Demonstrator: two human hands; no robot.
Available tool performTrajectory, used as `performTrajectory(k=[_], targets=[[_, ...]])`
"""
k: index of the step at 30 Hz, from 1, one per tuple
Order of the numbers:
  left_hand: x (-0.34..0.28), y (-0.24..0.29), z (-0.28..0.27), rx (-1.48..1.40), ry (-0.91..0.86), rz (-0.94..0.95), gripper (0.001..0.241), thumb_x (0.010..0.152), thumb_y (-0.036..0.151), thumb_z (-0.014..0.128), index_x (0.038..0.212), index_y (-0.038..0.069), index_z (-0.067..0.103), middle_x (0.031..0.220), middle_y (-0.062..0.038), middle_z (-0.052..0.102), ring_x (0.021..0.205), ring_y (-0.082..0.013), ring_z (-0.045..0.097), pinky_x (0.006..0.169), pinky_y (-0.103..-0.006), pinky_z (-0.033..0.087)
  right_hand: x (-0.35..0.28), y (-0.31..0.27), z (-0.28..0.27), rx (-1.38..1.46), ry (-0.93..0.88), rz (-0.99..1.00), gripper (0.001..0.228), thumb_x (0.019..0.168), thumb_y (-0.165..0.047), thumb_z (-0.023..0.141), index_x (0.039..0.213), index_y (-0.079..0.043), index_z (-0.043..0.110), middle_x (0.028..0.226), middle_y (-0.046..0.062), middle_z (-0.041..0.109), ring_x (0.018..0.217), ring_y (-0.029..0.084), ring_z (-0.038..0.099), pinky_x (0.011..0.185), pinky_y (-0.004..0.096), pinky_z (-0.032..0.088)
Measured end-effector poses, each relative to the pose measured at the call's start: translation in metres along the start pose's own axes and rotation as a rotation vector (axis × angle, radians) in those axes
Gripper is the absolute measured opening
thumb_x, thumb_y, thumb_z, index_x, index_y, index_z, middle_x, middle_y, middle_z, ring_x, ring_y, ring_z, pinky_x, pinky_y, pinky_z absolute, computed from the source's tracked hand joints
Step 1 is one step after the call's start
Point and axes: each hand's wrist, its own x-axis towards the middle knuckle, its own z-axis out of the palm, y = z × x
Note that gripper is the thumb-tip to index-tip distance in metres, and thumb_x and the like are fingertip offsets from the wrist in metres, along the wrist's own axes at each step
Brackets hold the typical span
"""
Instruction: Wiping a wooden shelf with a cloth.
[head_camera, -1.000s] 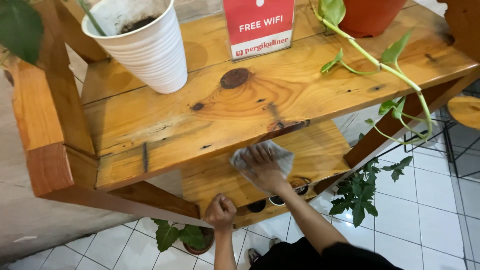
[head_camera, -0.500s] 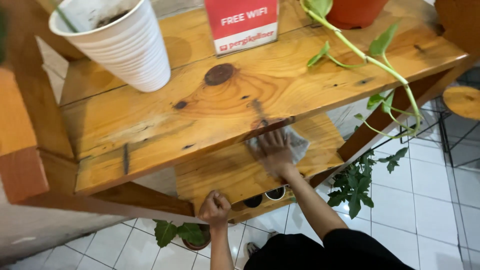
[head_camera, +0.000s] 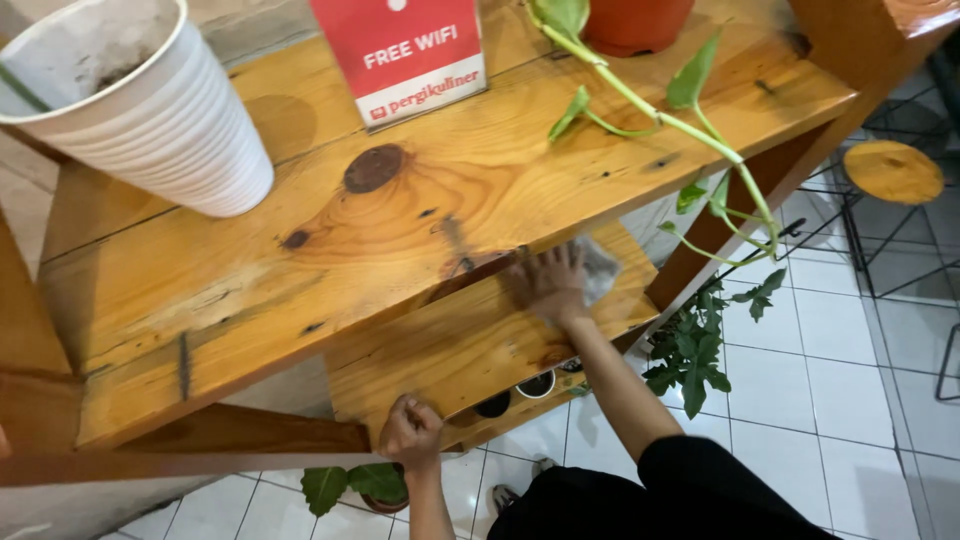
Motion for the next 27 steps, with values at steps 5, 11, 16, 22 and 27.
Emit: performTrajectory(k=[5, 11, 16, 22, 27], targets=[[-0.006, -0.008, 0.011, 0.032, -0.027, 0.010, 0.007, 0.083, -0.002, 0.066, 0.082, -0.002, 0.073, 0.053, -0.002, 0.058, 0.039, -0.0155, 0.040, 0.040, -0.0297, 0.031, -0.048, 0.012, 0.009, 0.147, 0.298, -0.428, 0.068, 0.102, -0.060, 0.021, 0.144, -0.013, 0.047, 0.160, 0.021, 0.034, 0.150, 0.043, 0.027, 0.126, 0.061, 0.008], [0.006, -0.004, 0.003, 0.000, -0.008, -0.005, 0.008, 0.087, 0.001, 0.063, 0.085, 0.001, 0.071, 0.053, -0.002, 0.055, 0.039, -0.0172, 0.039, 0.041, -0.0310, 0.033, 0.040, 0.066, 0.058, 0.160, 0.471, -0.131, 0.081, 0.099, -0.070, 0.031, 0.160, -0.017, 0.027, 0.159, 0.017, 0.031, 0.146, 0.044, 0.026, 0.118, 0.070, 0.015], [0.005, 0.010, -0.007, 0.009, -0.018, 0.007, 0.009, 0.086, -0.003, 0.064, 0.084, -0.001, 0.072, 0.055, -0.003, 0.060, 0.039, -0.0156, 0.042, 0.040, -0.0291, 0.033, 0.029, 0.030, 0.016, 0.088, 0.091, 0.007, 0.077, 0.100, -0.066, 0.013, 0.160, -0.019, 0.024, 0.170, 0.016, 0.009, 0.157, 0.044, -0.003, 0.122, 0.067, -0.008], [0.000, 0.004, 0.003, 0.035, -0.049, -0.003, 0.007, 0.086, -0.002, 0.066, 0.084, -0.001, 0.073, 0.055, -0.003, 0.060, 0.039, -0.0157, 0.043, 0.040, -0.0294, 0.034, -0.044, 0.036, 0.037, 0.126, 0.227, -0.284, 0.079, 0.098, -0.068, 0.015, 0.163, -0.022, 0.019, 0.170, 0.013, 0.009, 0.157, 0.037, 0.004, 0.125, 0.057, -0.003], [-0.003, -0.004, 0.000, 0.026, -0.048, -0.024, 0.007, 0.085, -0.002, 0.066, 0.084, -0.002, 0.073, 0.052, -0.002, 0.057, 0.039, -0.0152, 0.042, 0.040, -0.0287, 0.034, 0.004, 0.067, 0.056, -0.133, 0.290, -0.197, 0.063, 0.096, -0.069, 0.037, 0.150, -0.038, 0.040, 0.166, 0.008, 0.029, 0.150, 0.039, 0.028, 0.120, 0.067, 0.021]])
